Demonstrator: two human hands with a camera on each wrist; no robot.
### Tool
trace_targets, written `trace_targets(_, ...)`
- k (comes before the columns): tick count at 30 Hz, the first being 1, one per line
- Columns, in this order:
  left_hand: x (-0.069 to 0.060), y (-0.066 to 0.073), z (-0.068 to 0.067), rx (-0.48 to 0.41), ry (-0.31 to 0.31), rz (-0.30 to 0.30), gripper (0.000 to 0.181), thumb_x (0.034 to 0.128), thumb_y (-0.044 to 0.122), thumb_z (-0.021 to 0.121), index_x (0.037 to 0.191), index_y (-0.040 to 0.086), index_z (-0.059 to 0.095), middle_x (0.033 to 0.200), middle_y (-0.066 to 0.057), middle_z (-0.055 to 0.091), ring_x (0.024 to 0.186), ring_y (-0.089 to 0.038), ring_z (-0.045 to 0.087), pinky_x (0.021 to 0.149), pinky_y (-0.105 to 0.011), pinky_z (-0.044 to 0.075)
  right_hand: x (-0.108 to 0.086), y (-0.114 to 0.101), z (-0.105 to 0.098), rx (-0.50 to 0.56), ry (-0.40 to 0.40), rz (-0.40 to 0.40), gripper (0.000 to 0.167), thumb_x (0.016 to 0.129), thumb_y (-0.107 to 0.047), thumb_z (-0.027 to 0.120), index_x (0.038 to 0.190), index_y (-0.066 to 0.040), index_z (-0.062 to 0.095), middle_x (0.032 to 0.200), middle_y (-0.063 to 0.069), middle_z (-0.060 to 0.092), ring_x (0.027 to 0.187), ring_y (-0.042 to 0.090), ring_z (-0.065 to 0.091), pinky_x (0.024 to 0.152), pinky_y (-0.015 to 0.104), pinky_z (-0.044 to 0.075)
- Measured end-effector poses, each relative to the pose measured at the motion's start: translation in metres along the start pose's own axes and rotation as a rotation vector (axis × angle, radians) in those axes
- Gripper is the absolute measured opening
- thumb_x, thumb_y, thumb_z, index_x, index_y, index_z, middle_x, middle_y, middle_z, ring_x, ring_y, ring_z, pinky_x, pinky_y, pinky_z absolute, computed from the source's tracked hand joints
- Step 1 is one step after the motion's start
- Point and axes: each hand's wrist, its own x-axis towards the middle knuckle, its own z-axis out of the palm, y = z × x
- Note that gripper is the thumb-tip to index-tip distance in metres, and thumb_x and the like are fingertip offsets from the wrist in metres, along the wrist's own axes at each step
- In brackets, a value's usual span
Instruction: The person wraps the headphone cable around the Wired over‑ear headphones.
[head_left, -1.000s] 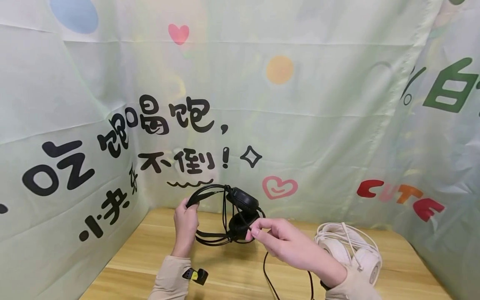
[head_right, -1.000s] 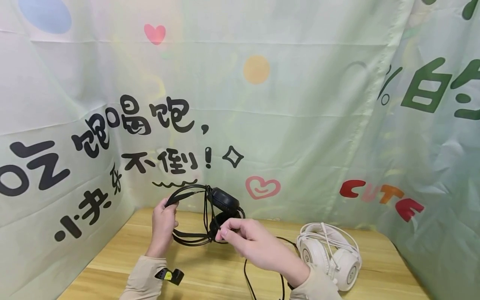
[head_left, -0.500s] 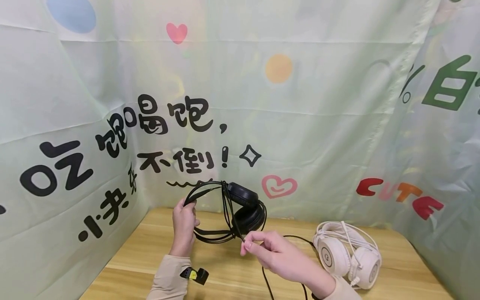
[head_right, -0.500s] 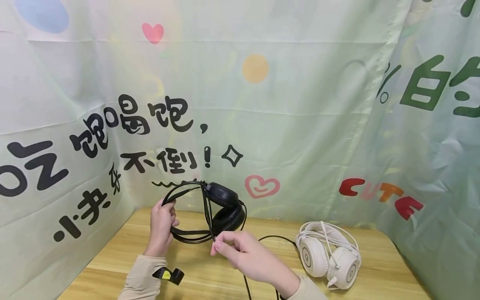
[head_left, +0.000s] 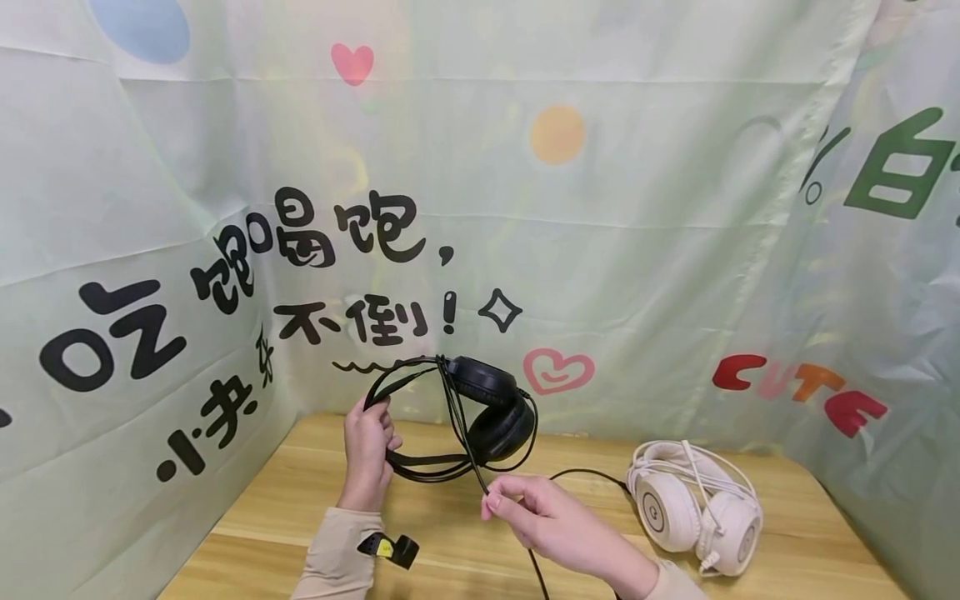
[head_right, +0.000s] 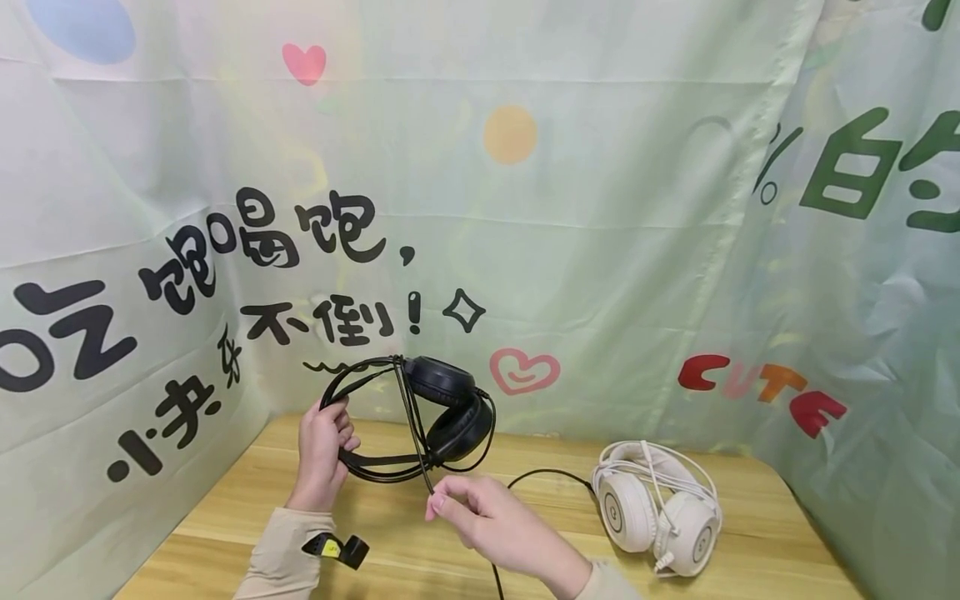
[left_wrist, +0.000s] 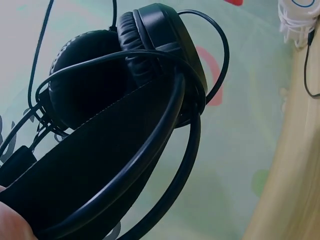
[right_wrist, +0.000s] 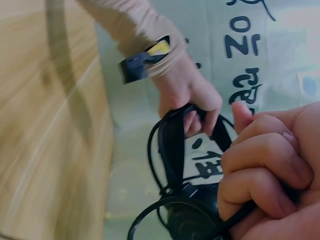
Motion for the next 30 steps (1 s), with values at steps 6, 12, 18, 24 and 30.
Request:
trace_targets(6, 0.000, -0.001, 0.000, -0.021, -0.001, 0.000, 0.026, 0.1104, 0.010, 0.044, 0.085, 0.015, 0.042, 0.060, 0.011, 0.030, 0.050, -0.003, 0.027, 0.049, -0.017, 0.025, -0.002, 0.010, 0.000, -0.017, 0.015, 0.001, 0.026, 0.115, -0.027, 0.049, 0.107, -0.009, 0.067, 0.056, -0.012, 0.034, 0.047, -0.002, 0.030, 0.044, 0.022, 0.024)
trace_targets(12, -0.001, 0.000, 0.000, -0.055, 0.002, -0.019, 0.024, 0.1097, 0.009, 0.044, 0.087, 0.015, 0.040, 0.058, 0.011, 0.030, 0.049, -0.002, 0.027, 0.047, -0.017, 0.026, -0.001, 0.018, 0.000, -0.017, 0.016, -0.003, 0.027, 0.115, -0.028, 0.047, 0.109, -0.010, 0.066, 0.057, -0.012, 0.035, 0.047, -0.002, 0.029, 0.043, 0.023, 0.022)
trace_targets(18, -0.001, 0.001, 0.000, -0.101, -0.017, -0.055, 0.026, 0.1090, 0.009, 0.045, 0.085, 0.017, 0.038, 0.057, 0.011, 0.029, 0.048, -0.003, 0.027, 0.048, -0.018, 0.025, -0.005, 0.026, -0.001, 0.006, -0.001, 0.008, 0.029, 0.117, -0.027, 0.042, 0.110, -0.010, 0.064, 0.059, -0.012, 0.036, 0.047, -0.002, 0.029, 0.042, 0.023, 0.023)
trace_targets(24, -0.002, 0.002, -0.002, -0.145, -0.016, -0.092, 0.031, 0.1094, 0.010, 0.045, 0.081, 0.018, 0.034, 0.057, 0.011, 0.029, 0.048, -0.003, 0.027, 0.048, -0.018, 0.025, -0.008, 0.031, -0.002, 0.005, -0.012, -0.008, 0.033, 0.118, -0.026, 0.039, 0.109, -0.006, 0.064, 0.061, -0.013, 0.038, 0.049, -0.003, 0.034, 0.045, 0.021, 0.027)
trace_targets(30, -0.005, -0.002, 0.000, -0.173, -0.059, -0.148, 0.039, 0.1104, 0.011, 0.045, 0.074, 0.019, 0.032, 0.056, 0.010, 0.029, 0.046, -0.003, 0.029, 0.048, -0.018, 0.026, -0.012, 0.037, -0.002, -0.031, -0.015, -0.022, 0.032, 0.118, -0.025, 0.039, 0.109, -0.009, 0.065, 0.061, -0.014, 0.038, 0.050, -0.004, 0.034, 0.047, 0.020, 0.028)
